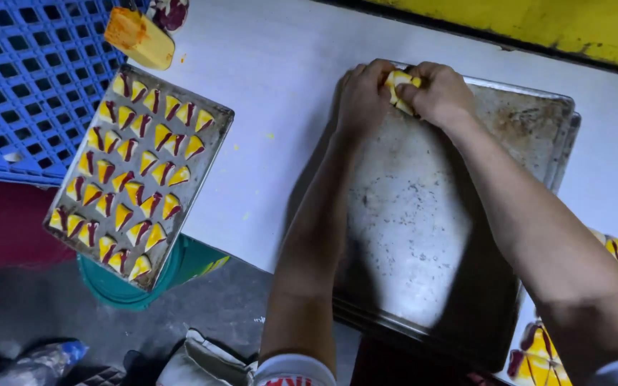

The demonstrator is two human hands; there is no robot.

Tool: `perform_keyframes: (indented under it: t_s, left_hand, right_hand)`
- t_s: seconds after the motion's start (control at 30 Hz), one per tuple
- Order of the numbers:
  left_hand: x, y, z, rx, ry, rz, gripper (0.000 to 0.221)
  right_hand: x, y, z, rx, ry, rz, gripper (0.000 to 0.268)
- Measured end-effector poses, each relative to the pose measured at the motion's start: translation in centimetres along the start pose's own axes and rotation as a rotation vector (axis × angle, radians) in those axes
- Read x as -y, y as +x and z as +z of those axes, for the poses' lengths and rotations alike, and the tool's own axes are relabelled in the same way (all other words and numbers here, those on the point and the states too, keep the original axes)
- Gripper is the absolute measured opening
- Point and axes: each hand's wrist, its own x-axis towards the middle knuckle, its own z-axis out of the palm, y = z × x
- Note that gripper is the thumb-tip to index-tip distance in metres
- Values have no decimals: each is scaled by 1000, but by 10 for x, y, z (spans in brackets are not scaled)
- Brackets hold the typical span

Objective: Arranging small triangular pastries onto metal baking trays in a neat, organized pattern for baking.

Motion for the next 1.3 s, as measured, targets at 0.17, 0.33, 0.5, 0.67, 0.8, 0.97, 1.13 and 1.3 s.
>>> perform_keyframes:
  t_s: [0.17, 0.33, 0.5, 0.67, 0.8, 0.97, 1.13, 1.3]
  left_hand:
    - [20, 2, 18, 5, 76, -8, 32]
    - [-9, 14, 15, 99, 352, 38, 77]
    - [9, 4, 70, 273, 179, 67, 27]
    - [-48, 9, 34, -114, 288, 376, 22]
    - [-46, -6, 59, -111, 263, 339, 37]
    - [-78, -6, 49, -31, 278, 325, 30]
    - [-89, -7, 76, 346, 187, 303, 38]
    - [-103, -12, 82, 27, 244, 392, 15]
  right_hand:
    - [16, -10, -25, 57, 41, 88, 28]
    - [9, -6, -37, 199, 113, 86, 60]
    - [-52, -7, -29, 24, 209, -78, 35]
    - [-58, 5, -44, 38, 117, -83, 43]
    - [-40, -22, -60, 25, 137, 86, 33]
    - [-63, -39, -70, 21, 200, 42, 48]
    - [-59, -54, -84, 47, 232, 195, 62]
    - [-150, -10, -60, -143, 46, 42, 79]
